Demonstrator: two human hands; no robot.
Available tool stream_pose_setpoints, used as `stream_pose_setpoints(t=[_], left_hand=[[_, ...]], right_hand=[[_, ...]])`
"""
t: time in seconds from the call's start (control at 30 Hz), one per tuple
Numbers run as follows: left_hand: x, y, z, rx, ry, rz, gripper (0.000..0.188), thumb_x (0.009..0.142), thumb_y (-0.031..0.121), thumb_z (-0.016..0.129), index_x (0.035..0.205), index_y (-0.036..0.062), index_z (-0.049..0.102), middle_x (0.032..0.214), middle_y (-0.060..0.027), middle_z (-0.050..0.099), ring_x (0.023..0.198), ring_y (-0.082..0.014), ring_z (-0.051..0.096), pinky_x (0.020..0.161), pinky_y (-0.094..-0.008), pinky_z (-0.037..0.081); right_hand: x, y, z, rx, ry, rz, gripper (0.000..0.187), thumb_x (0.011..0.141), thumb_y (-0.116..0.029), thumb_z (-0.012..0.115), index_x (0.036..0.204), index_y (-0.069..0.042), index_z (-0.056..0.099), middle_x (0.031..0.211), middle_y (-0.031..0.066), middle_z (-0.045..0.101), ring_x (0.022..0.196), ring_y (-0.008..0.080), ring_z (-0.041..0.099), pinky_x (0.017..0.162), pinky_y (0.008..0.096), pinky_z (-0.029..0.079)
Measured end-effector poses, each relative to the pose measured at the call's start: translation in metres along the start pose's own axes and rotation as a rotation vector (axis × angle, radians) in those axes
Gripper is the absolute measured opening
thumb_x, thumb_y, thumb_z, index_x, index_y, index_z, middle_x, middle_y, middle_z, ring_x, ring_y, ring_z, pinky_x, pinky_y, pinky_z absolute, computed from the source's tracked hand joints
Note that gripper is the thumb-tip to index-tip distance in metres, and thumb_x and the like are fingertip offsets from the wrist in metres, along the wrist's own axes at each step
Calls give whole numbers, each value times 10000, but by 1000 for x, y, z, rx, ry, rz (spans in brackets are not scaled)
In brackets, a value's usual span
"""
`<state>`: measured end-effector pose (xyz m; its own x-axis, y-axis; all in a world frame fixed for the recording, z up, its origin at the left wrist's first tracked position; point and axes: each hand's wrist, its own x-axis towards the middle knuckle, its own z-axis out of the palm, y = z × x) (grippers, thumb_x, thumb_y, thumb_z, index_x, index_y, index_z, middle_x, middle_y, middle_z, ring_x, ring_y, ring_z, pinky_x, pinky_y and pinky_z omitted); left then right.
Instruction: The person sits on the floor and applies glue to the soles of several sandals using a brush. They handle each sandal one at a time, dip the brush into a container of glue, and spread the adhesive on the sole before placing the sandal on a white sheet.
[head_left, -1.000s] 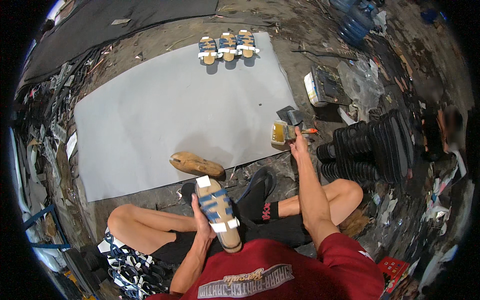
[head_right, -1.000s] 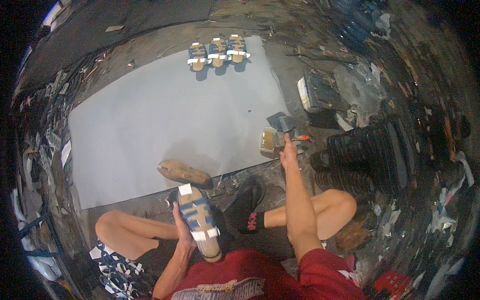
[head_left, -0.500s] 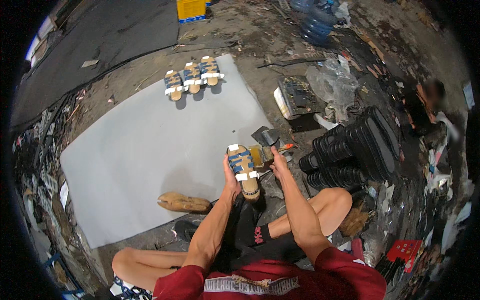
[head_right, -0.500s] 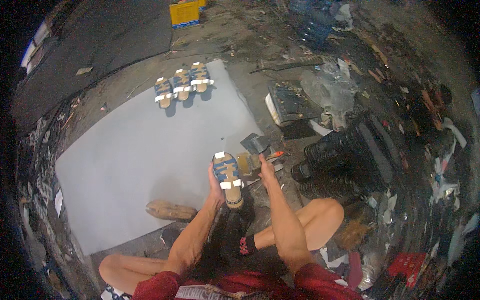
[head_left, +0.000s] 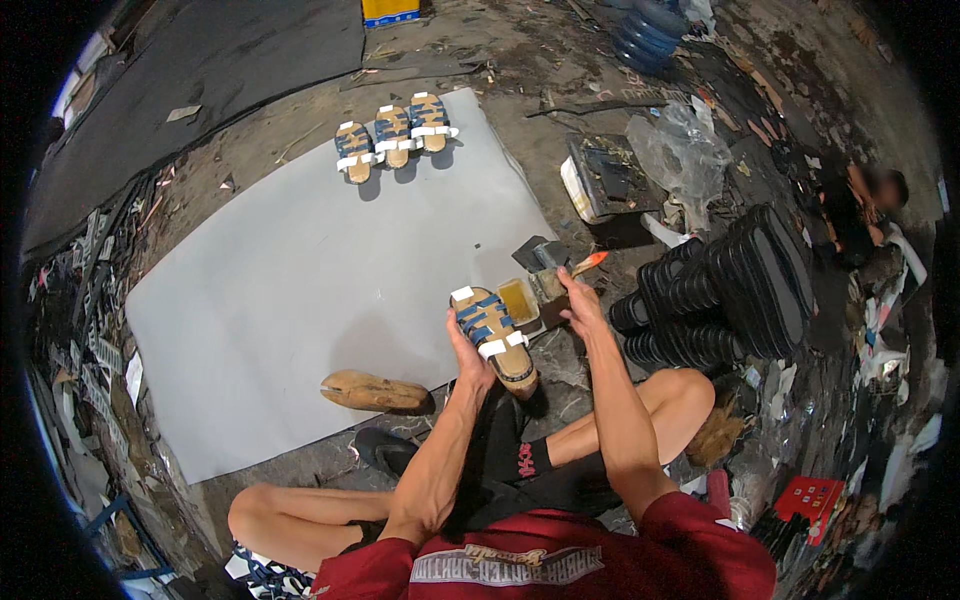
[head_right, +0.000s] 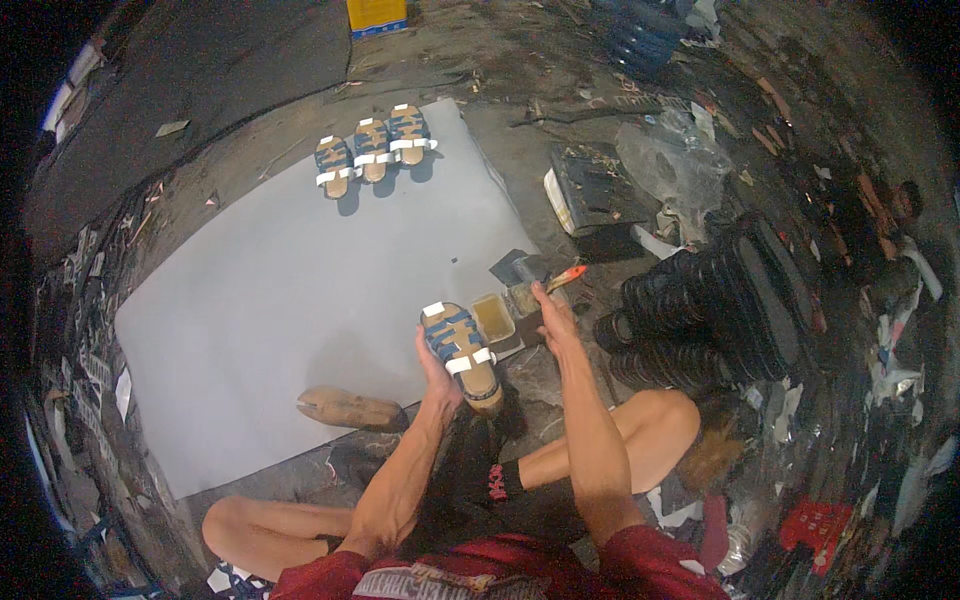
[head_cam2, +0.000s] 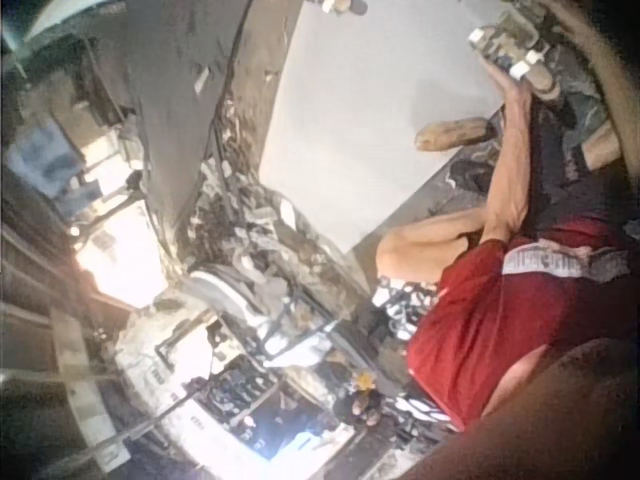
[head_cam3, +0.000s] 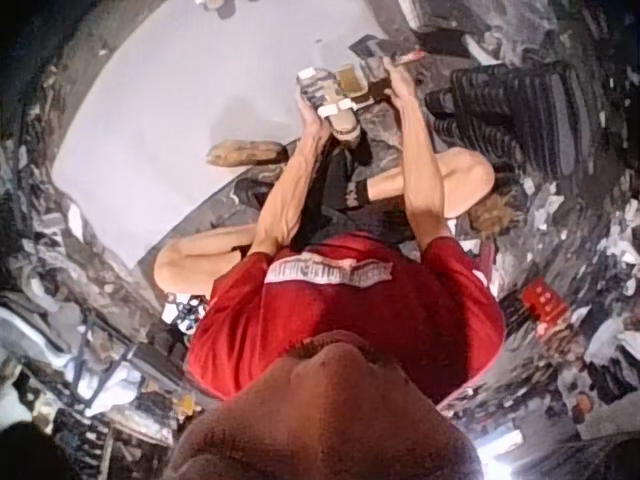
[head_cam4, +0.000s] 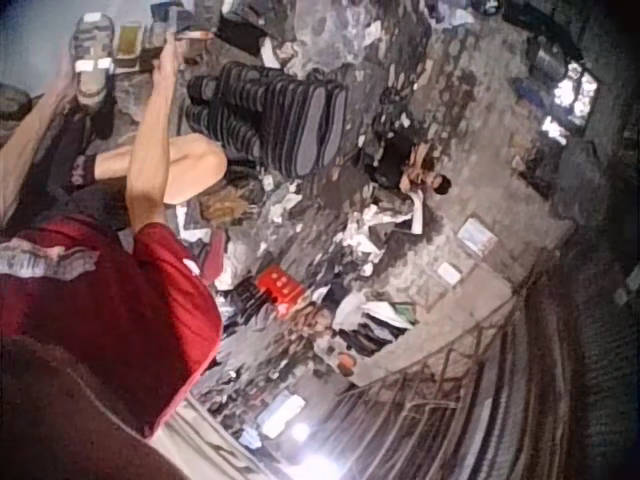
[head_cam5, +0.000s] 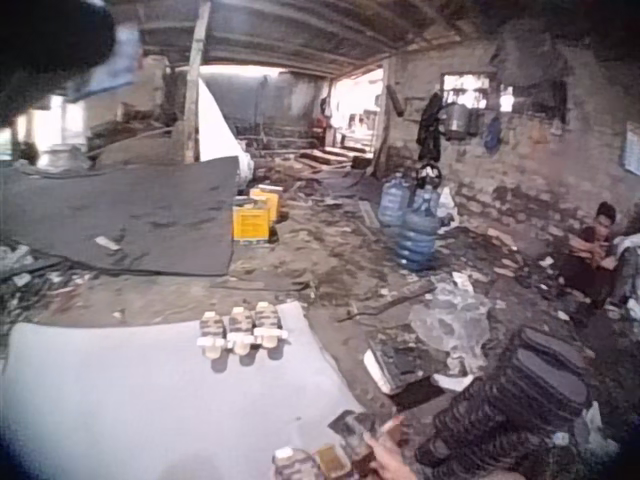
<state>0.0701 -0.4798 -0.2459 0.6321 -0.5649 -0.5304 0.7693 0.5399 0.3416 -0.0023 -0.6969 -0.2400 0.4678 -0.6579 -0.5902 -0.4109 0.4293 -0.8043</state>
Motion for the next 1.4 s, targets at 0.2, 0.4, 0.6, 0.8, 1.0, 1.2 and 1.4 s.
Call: stream_pose_setpoints(t=[0.2,0.4,0.6,0.8,1.0,1.2,1.4], left_hand=[[-70,41,-24,-4,0,-101,791,1048,744,262,1240,75,638,1027,-118,737,878,-291,738,772,-467,637],[-163,92,-27,-68,226,-41,881,976,752,422,1362,-21,596,1206,-205,716,1038,-326,711,933,-459,581],[-201,112,-65,-108,193,105,660,1046,541,435,1405,-1,549,1375,-160,652,1283,-312,609,1141,-459,446],[-222,121,-40,-79,241,254,491,1129,484,400,1323,88,616,1169,-77,728,1019,-220,720,848,-362,615],[-233,122,-30,-15,64,185,617,1078,595,435,1278,37,608,1064,-132,723,809,-244,739,703,-408,647],[-243,125,-21,11,-6,190,618,1092,562,430,1370,36,593,1227,-147,727,1055,-256,732,921,-405,611],[-259,126,-28,261,8,218,719,1087,646,372,1437,40,538,1281,-144,698,1098,-232,716,945,-392,598]], right_hand=[[-30,4,13,-766,256,-754,518,957,-491,732,919,22,789,814,178,734,774,301,656,723,478,493],[-43,27,53,-1069,246,-953,361,941,-329,767,973,31,779,926,165,744,913,355,614,864,505,470],[-43,27,56,-1036,308,-1039,312,936,-312,769,931,0,771,927,127,749,935,327,629,878,487,448],[-61,17,38,-961,466,-1054,384,979,-397,708,905,-25,762,970,139,740,1003,350,634,906,516,421],[-63,21,24,-1025,335,-872,512,1002,-479,646,848,7,699,895,249,695,974,425,627,904,548,422],[-76,2,21,-929,-6,-356,531,1039,-432,616,974,80,738,1018,233,756,987,367,710,906,412,504],[-223,-112,69,296,-478,-250,416,1073,-403,620,1110,-6,736,1051,70,756,1006,149,713,902,311,532]])
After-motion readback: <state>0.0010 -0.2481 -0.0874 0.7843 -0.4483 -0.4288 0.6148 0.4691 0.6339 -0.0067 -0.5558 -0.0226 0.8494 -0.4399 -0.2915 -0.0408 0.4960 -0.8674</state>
